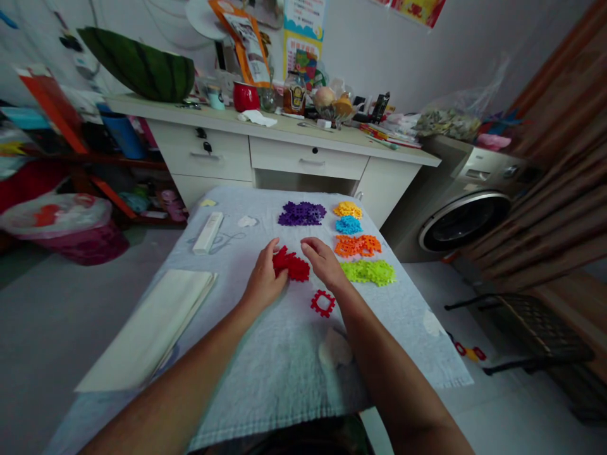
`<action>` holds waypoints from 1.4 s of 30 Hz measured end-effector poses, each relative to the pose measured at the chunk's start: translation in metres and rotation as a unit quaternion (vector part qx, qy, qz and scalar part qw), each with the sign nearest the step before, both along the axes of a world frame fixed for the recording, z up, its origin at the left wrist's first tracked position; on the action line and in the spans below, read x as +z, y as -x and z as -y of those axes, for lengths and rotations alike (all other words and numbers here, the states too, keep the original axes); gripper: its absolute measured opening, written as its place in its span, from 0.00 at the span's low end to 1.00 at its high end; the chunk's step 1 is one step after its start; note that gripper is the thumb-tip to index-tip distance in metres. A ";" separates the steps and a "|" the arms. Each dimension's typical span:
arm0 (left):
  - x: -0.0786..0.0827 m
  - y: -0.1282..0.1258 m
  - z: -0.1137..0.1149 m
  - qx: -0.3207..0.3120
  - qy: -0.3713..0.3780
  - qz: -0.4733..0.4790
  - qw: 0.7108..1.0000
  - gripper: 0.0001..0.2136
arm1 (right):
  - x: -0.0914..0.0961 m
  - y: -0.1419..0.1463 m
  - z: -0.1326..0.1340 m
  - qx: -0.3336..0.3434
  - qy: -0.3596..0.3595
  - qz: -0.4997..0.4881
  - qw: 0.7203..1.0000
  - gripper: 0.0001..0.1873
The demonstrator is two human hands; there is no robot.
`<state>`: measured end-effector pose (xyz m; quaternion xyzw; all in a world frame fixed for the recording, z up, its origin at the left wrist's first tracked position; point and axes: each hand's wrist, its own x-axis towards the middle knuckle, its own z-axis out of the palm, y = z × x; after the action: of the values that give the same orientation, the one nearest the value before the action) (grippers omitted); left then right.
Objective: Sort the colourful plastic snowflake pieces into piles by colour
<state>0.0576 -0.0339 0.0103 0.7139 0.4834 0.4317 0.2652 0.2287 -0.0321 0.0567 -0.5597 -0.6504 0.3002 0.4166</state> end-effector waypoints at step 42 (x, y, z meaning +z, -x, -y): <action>0.003 -0.052 0.032 -0.158 -0.107 -0.268 0.944 0.25 | -0.017 -0.146 0.047 -0.300 0.216 0.337 0.866 0.35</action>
<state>0.1101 -0.0659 0.0138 0.8946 0.3687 0.2256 0.1129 0.3750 -0.0792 0.0394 -0.8711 -0.4704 0.0871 0.1109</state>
